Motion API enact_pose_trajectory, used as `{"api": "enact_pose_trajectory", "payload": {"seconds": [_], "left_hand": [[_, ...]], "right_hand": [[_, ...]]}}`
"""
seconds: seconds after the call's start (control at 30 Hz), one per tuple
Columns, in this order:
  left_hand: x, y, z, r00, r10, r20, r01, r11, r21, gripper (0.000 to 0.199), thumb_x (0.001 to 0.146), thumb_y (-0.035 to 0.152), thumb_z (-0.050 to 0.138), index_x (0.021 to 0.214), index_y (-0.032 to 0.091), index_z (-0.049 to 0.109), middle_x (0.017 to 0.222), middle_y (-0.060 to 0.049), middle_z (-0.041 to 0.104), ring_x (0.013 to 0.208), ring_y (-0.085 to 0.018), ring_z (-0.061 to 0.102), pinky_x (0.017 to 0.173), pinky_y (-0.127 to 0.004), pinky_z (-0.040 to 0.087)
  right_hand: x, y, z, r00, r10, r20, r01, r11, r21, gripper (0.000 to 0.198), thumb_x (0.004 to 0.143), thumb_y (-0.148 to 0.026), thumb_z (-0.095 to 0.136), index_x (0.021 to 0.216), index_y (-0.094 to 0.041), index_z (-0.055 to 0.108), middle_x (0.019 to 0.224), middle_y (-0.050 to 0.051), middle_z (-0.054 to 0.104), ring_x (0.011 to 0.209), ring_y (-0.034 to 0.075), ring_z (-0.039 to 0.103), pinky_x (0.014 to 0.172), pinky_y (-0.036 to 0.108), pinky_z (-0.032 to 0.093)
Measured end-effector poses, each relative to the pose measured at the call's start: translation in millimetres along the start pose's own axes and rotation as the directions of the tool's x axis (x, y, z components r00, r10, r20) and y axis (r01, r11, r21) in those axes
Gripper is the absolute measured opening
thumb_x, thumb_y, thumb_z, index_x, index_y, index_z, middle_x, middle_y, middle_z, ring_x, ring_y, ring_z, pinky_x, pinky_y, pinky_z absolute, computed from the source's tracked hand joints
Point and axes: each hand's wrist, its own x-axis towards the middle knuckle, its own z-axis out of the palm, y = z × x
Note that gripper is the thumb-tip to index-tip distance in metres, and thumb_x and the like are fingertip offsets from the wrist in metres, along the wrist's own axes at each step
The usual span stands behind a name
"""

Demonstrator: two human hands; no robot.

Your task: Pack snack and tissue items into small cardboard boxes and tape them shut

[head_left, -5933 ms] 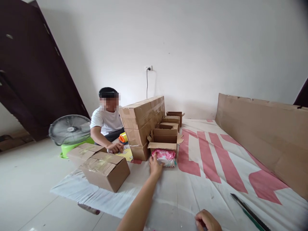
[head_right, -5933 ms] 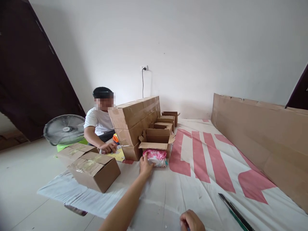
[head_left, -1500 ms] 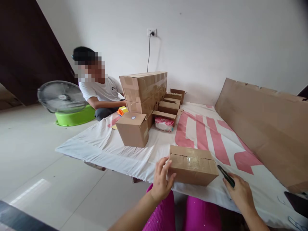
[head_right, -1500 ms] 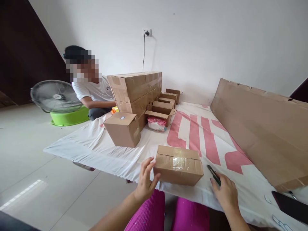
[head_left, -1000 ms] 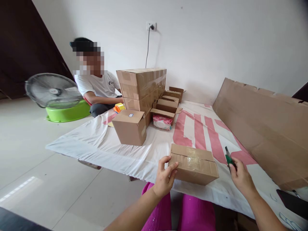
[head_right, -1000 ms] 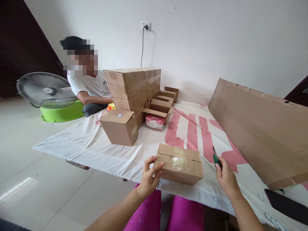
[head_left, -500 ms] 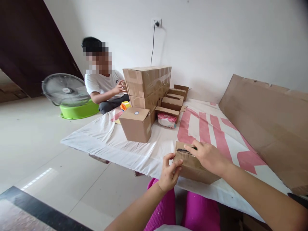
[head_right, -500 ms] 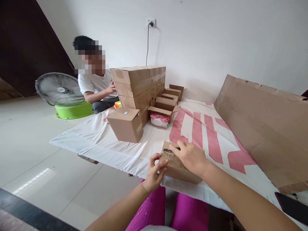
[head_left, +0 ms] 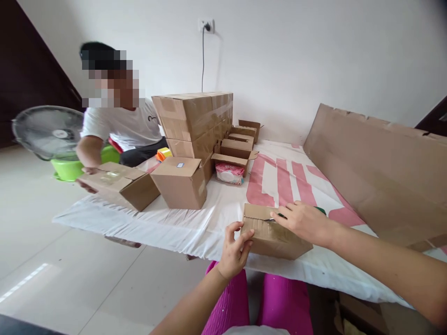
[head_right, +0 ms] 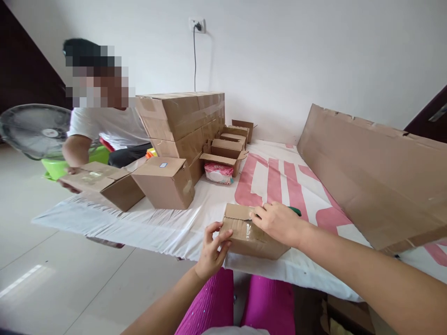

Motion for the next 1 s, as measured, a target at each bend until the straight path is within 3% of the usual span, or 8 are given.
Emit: {"api": "enact_pose_trajectory", "payload": {"seconds": [0.2,0.33,0.53,0.6,0.7,0.8,0.9,1.0], "left_hand": [[5.4,3.0,2.9,1.0,0.01,0.019,-0.011,0.998,0.055,0.028,0.09,0.013,0.052,0.115,0.024,0.056,0.122,-0.01,0.043,0.112,-0.023,0.048,0.092,-0.043,0.05],[8.1,2.1,4.7,1.0,0.012,0.016,-0.013,0.998,0.058,0.028,0.091,0.014,0.051,0.116,0.025,0.056,0.121,-0.01,0.044,0.111,-0.023,0.049,0.092,-0.044,0.05],[5.6,1.1,4.5,1.0,-0.007,0.01,0.007,0.999,0.033,0.03,0.091,0.015,0.05,0.118,0.027,0.056,0.122,-0.009,0.044,0.112,-0.023,0.051,0.091,-0.043,0.051],[5.8,1.4,3.4,0.999,-0.022,0.028,0.022,1.0,0.016,0.03,0.092,0.015,0.049,0.119,0.027,0.056,0.124,-0.01,0.043,0.113,-0.023,0.05,0.09,-0.042,0.051],[7.9,3.1,2.1,0.997,-0.064,0.052,0.066,0.997,-0.047,0.035,0.093,0.019,0.05,0.127,0.027,0.05,0.128,-0.011,0.043,0.118,-0.024,0.048,0.091,-0.042,0.05],[10.8,7.1,2.7,0.983,-0.185,0.013,0.185,0.974,-0.134,0.049,0.093,0.029,0.053,0.138,0.024,0.036,0.126,-0.014,0.046,0.115,-0.025,0.05,0.088,-0.042,0.051],[11.2,11.8,5.5,0.956,-0.292,-0.004,0.289,0.946,-0.147,0.044,0.093,0.032,0.053,0.134,0.024,0.041,0.12,-0.012,0.048,0.107,-0.023,0.053,0.085,-0.039,0.051],[7.4,14.2,7.9,0.964,-0.238,-0.119,0.215,0.96,-0.177,0.026,0.093,0.022,0.051,0.119,0.025,0.052,0.106,-0.007,0.049,0.097,-0.019,0.054,0.081,-0.035,0.051]], "right_hand": [[-25.8,3.3,10.2,0.999,0.014,0.038,-0.013,0.999,-0.033,0.039,0.082,0.001,0.045,0.114,-0.017,0.058,0.09,0.005,0.067,0.071,0.018,0.059,0.059,0.031,0.04],[-59.5,8.7,14.9,0.993,0.061,0.097,-0.055,0.996,-0.065,0.046,0.076,0.006,0.045,0.112,-0.019,0.06,0.087,0.003,0.066,0.068,0.017,0.058,0.059,0.03,0.041],[-131.8,16.3,26.1,0.962,0.265,0.063,-0.267,0.963,0.026,0.058,0.079,0.004,0.04,0.129,-0.023,0.054,0.091,0.004,0.065,0.074,0.019,0.059,0.064,0.031,0.045],[-156.6,14.1,40.7,0.904,0.422,0.064,-0.427,0.895,0.13,0.052,0.085,-0.004,0.04,0.131,-0.026,0.054,0.097,0.004,0.065,0.076,0.019,0.061,0.065,0.031,0.047],[-186.2,-0.5,76.8,0.726,0.666,0.17,-0.683,0.672,0.285,0.042,0.091,-0.025,0.044,0.133,-0.025,0.052,0.112,0.006,0.065,0.082,0.021,0.065,0.066,0.032,0.051],[-199.9,-27.0,121.6,0.575,0.749,0.329,-0.807,0.452,0.381,0.044,0.089,-0.031,0.045,0.132,-0.021,0.051,0.121,0.01,0.063,0.097,0.025,0.066,0.075,0.036,0.053],[-198.1,-51.6,159.0,0.526,0.731,0.435,-0.835,0.347,0.427,0.046,0.086,-0.03,0.045,0.129,-0.017,0.054,0.114,0.012,0.066,0.1,0.028,0.065,0.083,0.04,0.052],[-184.7,-63.4,175.0,0.5,0.768,0.4,-0.834,0.304,0.46,0.047,0.087,-0.04,0.044,0.121,-0.014,0.061,0.105,0.015,0.068,0.102,0.032,0.063,0.089,0.049,0.049]]}}
